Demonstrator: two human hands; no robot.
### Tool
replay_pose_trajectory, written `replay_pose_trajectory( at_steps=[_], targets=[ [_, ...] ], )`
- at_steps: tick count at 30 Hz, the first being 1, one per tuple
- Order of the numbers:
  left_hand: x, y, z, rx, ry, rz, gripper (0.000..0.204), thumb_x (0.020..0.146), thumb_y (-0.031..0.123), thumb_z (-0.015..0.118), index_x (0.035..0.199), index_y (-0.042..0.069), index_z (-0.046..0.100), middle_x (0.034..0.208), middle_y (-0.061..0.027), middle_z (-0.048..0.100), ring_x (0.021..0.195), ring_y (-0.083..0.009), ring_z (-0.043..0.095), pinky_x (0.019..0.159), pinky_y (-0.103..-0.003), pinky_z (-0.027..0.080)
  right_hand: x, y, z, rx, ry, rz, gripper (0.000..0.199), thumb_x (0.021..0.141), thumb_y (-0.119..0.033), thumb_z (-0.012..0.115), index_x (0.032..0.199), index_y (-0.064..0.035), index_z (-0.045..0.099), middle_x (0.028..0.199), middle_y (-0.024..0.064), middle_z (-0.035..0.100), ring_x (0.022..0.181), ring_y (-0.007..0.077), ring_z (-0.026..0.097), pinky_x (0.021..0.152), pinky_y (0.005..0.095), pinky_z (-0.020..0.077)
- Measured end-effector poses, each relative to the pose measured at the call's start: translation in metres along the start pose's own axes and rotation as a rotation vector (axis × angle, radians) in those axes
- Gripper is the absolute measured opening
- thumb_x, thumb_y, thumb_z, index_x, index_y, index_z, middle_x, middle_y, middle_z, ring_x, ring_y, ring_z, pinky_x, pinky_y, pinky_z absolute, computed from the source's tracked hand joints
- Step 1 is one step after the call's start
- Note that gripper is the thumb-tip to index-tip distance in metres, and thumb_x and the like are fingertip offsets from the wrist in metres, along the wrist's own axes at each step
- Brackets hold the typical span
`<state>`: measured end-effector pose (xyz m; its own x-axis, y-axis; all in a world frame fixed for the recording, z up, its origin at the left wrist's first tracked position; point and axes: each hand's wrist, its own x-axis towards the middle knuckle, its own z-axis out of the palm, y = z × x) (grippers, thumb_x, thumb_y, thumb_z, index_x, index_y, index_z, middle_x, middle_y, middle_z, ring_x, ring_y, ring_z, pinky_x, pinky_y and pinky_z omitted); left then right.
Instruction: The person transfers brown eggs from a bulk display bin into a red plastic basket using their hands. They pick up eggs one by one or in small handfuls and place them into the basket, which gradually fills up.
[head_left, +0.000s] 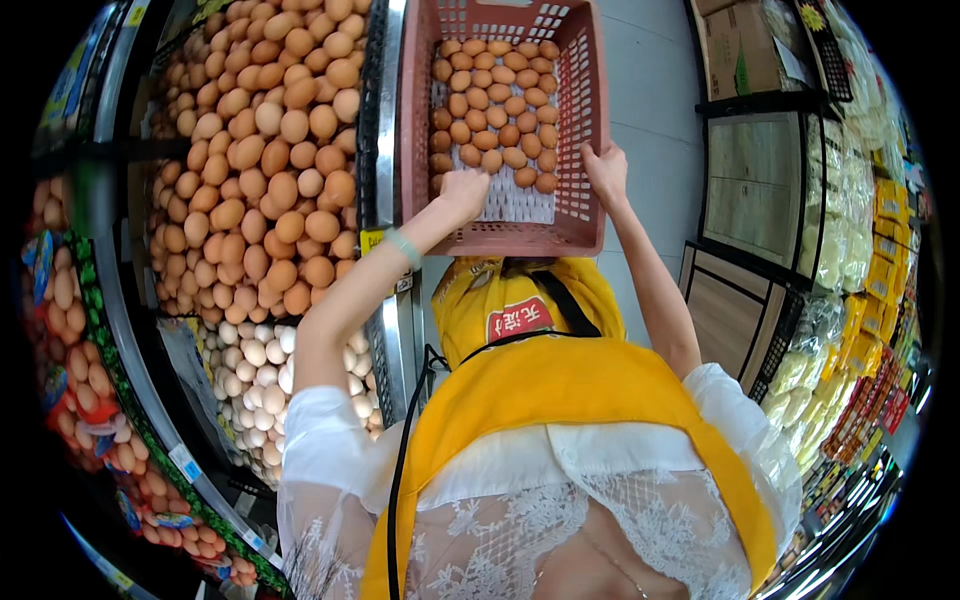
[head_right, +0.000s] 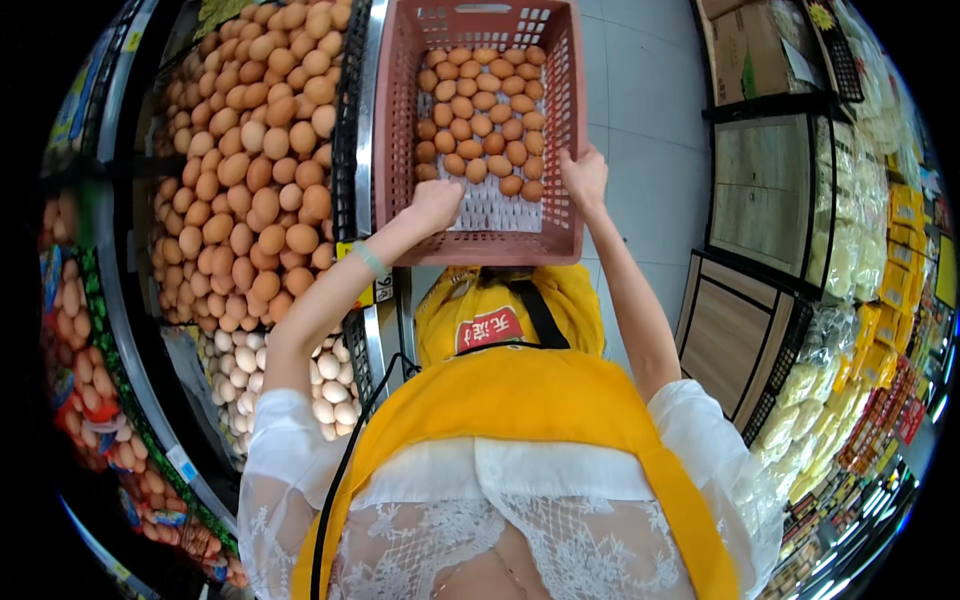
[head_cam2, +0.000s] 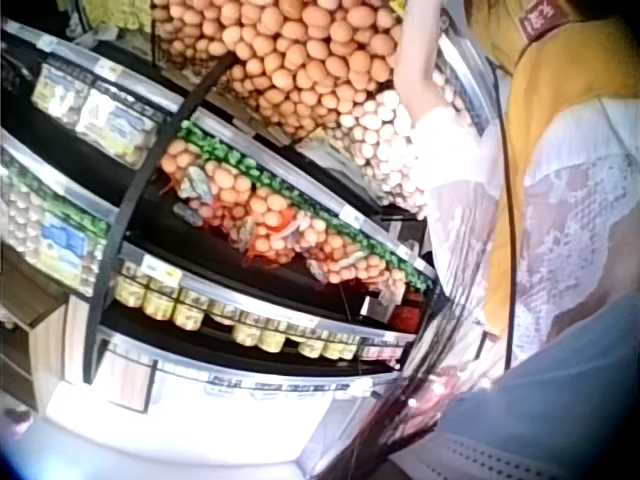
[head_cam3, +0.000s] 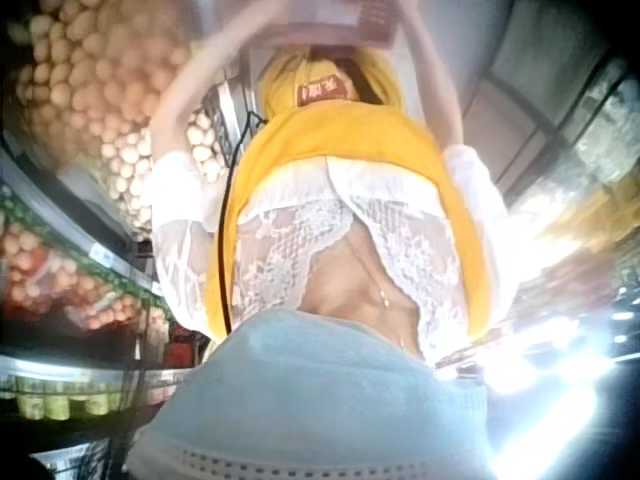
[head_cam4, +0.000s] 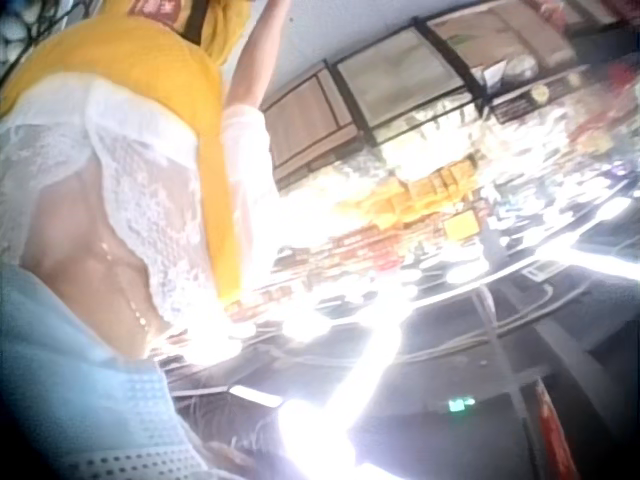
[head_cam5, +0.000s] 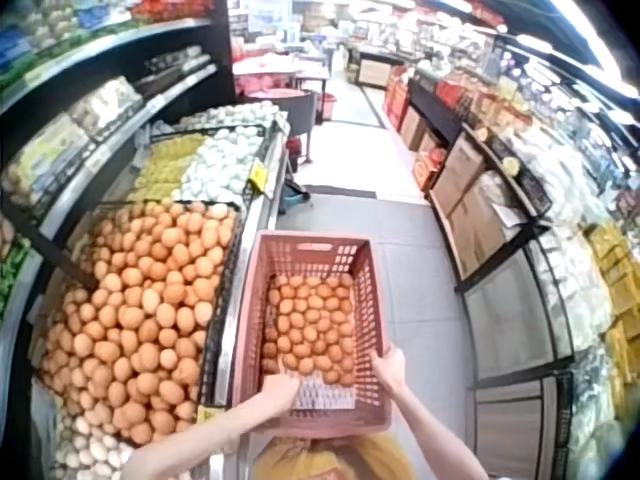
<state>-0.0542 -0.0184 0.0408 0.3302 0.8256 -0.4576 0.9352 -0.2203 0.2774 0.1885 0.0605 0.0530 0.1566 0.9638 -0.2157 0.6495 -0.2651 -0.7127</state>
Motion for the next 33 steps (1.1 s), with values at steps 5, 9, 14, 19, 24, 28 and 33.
replay_pose_trajectory(
  at_steps=[5,9,14,19,24,28,33],
  targets=[
    [0.048,-0.011,0.043,0.338,-0.440,0.096,0.020,0.083,0.013,0.059,0.100,0.010,0.069,0.104,-0.0119,0.066,0.091,-0.0257,0.066,0.071,-0.038,0.052,0.000,0.010,-0.004,-0.026,0.041,0.051,0.034,0.075,-0.026,0.063,0.093,0.0028,0.062,0.087,0.0254,0.064,0.087,0.0413,0.062,0.078,0.0446,0.0481],
    [0.054,-0.049,0.138,0.443,-0.473,0.140,0.021,0.084,0.013,0.057,0.102,0.010,0.069,0.104,-0.0097,0.066,0.088,-0.0263,0.067,0.064,-0.043,0.054,-0.003,-0.005,0.001,-0.016,0.006,0.022,0.033,0.076,-0.026,0.064,0.093,0.0020,0.061,0.085,0.0245,0.065,0.086,0.0411,0.062,0.076,0.0449,0.0483],
    [0.056,-0.023,0.137,0.557,-0.490,0.034,0.021,0.083,0.012,0.058,0.100,0.007,0.069,0.096,-0.0088,0.068,0.079,-0.0306,0.067,0.052,-0.053,0.054,-0.001,0.008,0.004,0.038,0.019,-0.010,0.033,0.077,-0.025,0.064,0.095,0.0020,0.061,0.086,0.0236,0.065,0.087,0.0390,0.063,0.076,0.0439,0.0487],
    [0.059,-0.003,0.071,0.066,-0.214,0.165,0.021,0.065,0.019,0.071,0.082,0.006,0.067,0.079,-0.0122,0.067,0.076,-0.0284,0.066,0.061,-0.043,0.051,0.001,0.021,0.001,0.065,-0.010,-0.001,0.028,0.079,-0.021,0.064,0.095,0.0029,0.062,0.086,0.0224,0.066,0.084,0.0348,0.065,0.074,0.0399,0.0491],
    [-0.046,0.008,-0.069,-0.567,0.177,-0.013,0.043,0.059,0.024,0.074,0.092,0.000,0.060,0.080,-0.0156,0.065,0.076,-0.0309,0.064,0.066,-0.040,0.050,0.002,0.015,0.002,0.175,-0.080,-0.071,0.025,0.081,-0.015,0.063,0.097,0.0036,0.063,0.085,0.0155,0.068,0.078,0.0229,0.065,0.072,0.0349,0.0489],
    [-0.159,-0.040,-0.098,-0.816,0.688,-0.427,0.047,0.061,0.023,0.075,0.100,0.002,0.059,0.084,-0.0121,0.064,0.074,-0.0217,0.064,0.067,-0.032,0.052,0.007,0.024,0.003,0.213,-0.103,-0.033,0.025,0.082,-0.014,0.062,0.098,0.0052,0.063,0.085,0.0120,0.068,0.076,0.0178,0.063,0.070,0.0320,0.0490],
    [-0.308,-0.145,-0.057,-0.573,1.231,-1.127,0.043,0.068,0.022,0.076,0.099,-0.002,0.058,0.082,-0.0092,0.063,0.071,-0.0166,0.061,0.065,-0.030,0.051,0.016,0.037,0.005,0.118,-0.102,-0.053,0.027,0.083,-0.014,0.061,0.100,0.0068,0.062,0.087,0.0122,0.067,0.072,0.0172,0.062,0.064,0.0316,0.0502]
  ],
)
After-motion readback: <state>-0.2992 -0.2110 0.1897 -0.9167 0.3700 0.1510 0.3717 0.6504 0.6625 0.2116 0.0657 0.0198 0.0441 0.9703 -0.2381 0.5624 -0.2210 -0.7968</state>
